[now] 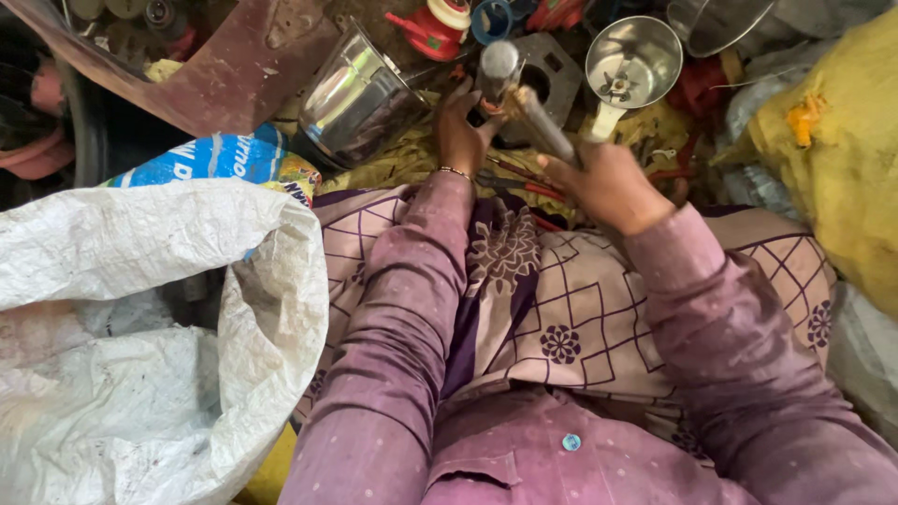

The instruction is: The person sits on the floor and uses a hammer and a red-handled tool to work on small cylindrical and orange plastic parts. They repeatedly tap and scrape the parts, then place them into a metal container.

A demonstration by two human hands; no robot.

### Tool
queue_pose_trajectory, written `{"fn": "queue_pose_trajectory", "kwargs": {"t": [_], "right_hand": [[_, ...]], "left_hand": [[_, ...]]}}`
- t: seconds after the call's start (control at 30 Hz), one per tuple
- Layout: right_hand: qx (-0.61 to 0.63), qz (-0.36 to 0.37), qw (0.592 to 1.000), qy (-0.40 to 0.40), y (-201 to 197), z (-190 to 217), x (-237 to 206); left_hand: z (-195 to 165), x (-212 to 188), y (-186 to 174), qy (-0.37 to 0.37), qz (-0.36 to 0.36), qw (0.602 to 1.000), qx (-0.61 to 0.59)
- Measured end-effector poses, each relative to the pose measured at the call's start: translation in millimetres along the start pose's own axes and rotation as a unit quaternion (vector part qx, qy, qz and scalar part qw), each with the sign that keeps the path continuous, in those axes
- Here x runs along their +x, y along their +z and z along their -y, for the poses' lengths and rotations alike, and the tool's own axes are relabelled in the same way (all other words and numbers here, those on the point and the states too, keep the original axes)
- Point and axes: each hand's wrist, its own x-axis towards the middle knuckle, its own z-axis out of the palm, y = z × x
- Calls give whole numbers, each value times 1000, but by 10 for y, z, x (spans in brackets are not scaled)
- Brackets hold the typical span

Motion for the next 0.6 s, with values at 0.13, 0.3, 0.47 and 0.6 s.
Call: {"fn": "queue_pose_trajectory", "kwargs": {"t": [0.13,0.3,0.47,0.6], "right_hand": [[79,-38,996,1,-203,-58,-205],[-16,-88,990,-106,-251,-100,-183],[-55,-37,996,-65,72,-203,168],[15,-36,996,-85,-106,-243,-45]], "left_hand": [[29,-6,19,-5,-3,1000,-16],[26,5,-14,7,0,1000,0],[11,3,-32,23,15,999,-36],[9,-8,-34,17,9,1000,8]]}}
